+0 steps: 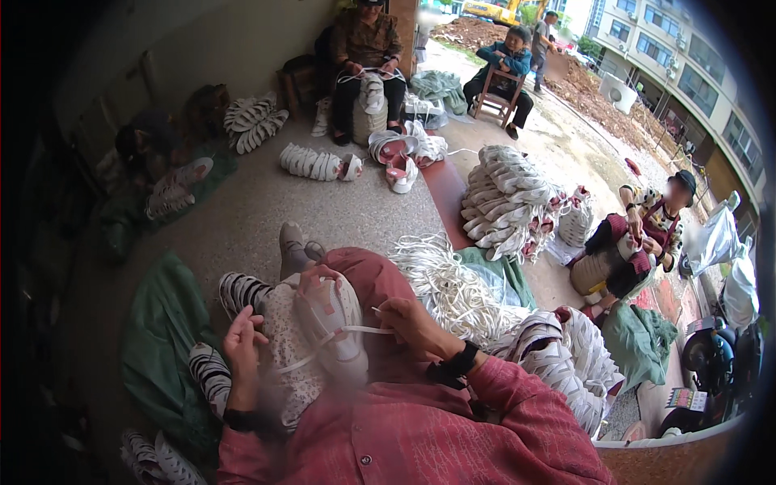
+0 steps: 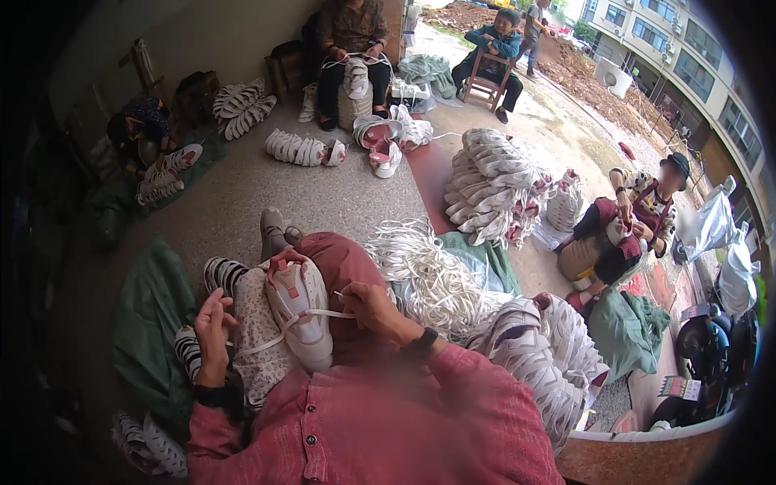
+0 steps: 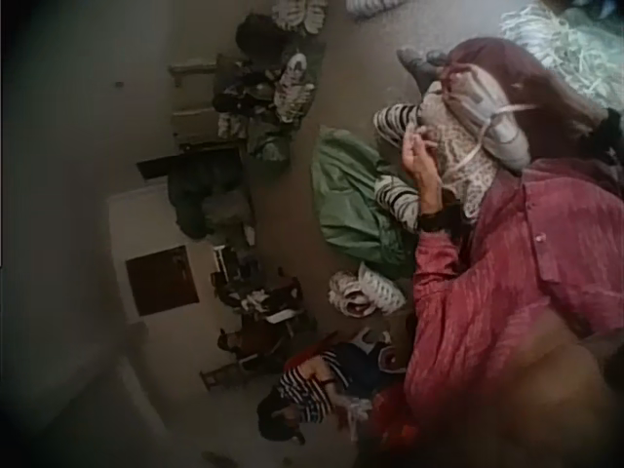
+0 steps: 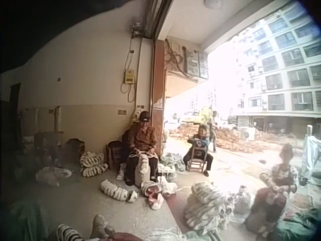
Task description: The person sits on the floor and threads a white shoelace through the eyelets of a white sneaker. They repeatedly pull the lace ends to tighten the lacing and adjust the fit, working on a single shoe throughout the clip.
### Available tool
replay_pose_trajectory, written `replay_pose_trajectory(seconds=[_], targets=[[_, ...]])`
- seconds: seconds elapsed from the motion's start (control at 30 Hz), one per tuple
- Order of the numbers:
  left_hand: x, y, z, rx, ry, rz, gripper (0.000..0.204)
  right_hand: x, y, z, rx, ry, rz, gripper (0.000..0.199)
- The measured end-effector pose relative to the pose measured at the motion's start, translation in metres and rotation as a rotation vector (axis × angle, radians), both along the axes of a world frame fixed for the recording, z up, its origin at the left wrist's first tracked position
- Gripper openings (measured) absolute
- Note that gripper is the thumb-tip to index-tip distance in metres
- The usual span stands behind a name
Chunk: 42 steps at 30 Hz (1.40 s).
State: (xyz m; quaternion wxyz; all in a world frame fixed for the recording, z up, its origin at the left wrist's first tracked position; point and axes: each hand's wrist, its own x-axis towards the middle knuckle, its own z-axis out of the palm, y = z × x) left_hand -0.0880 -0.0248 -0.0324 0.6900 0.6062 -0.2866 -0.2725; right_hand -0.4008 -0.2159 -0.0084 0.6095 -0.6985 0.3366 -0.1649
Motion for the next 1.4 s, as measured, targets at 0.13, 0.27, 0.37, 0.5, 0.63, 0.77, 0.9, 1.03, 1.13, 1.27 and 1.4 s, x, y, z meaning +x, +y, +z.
replay_pose_trajectory(seconds=[0.13,0.27,0.37,0.5,0.63,0.77,0.9,1.03,1.13,1.27,1.4], targets=[[0.047,0.068,0.009,-0.054,0.138,0.235,0.046,-0.049,-0.032,0.013,0.122,-0.113,-0.209,0.021],[0.107,0.157,-0.034,-0.06,0.308,0.398,0.046,-0.116,-0.077,0.02,0.168,-0.358,-0.527,0.02],[0.121,0.214,-0.059,-0.139,0.396,0.445,0.044,-0.181,-0.115,0.013,0.195,-0.571,-0.75,0.021],[0.11,0.231,-0.097,-0.166,0.439,0.47,0.043,-0.322,-0.166,-0.02,0.326,-0.87,-0.991,0.019],[0.163,0.305,-0.119,-0.21,0.455,0.439,0.039,-0.339,-0.187,-0.037,0.611,-0.924,-1.046,0.019],[0.161,0.324,-0.119,-0.26,0.659,0.687,0.039,-0.33,-0.173,-0.041,0.765,-0.892,-0.993,0.027],[0.16,0.322,-0.115,-0.185,0.672,0.829,0.037,-0.31,-0.168,-0.037,0.817,-0.88,-0.933,0.033],[0.163,0.321,-0.107,-0.108,0.622,0.838,0.035,-0.295,-0.169,-0.038,0.78,-0.862,-0.957,0.03],[0.166,0.324,-0.101,-0.051,0.579,0.835,0.034,-0.293,-0.173,-0.046,0.694,-0.888,-1.059,0.031],[0.171,0.316,-0.094,-0.001,0.521,0.756,0.033,-0.34,-0.184,-0.053,0.573,-0.967,-1.132,0.028],[0.189,0.302,-0.06,-0.011,0.376,0.535,0.033,-0.34,-0.2,-0.055,0.617,-0.82,-1.047,0.022]])
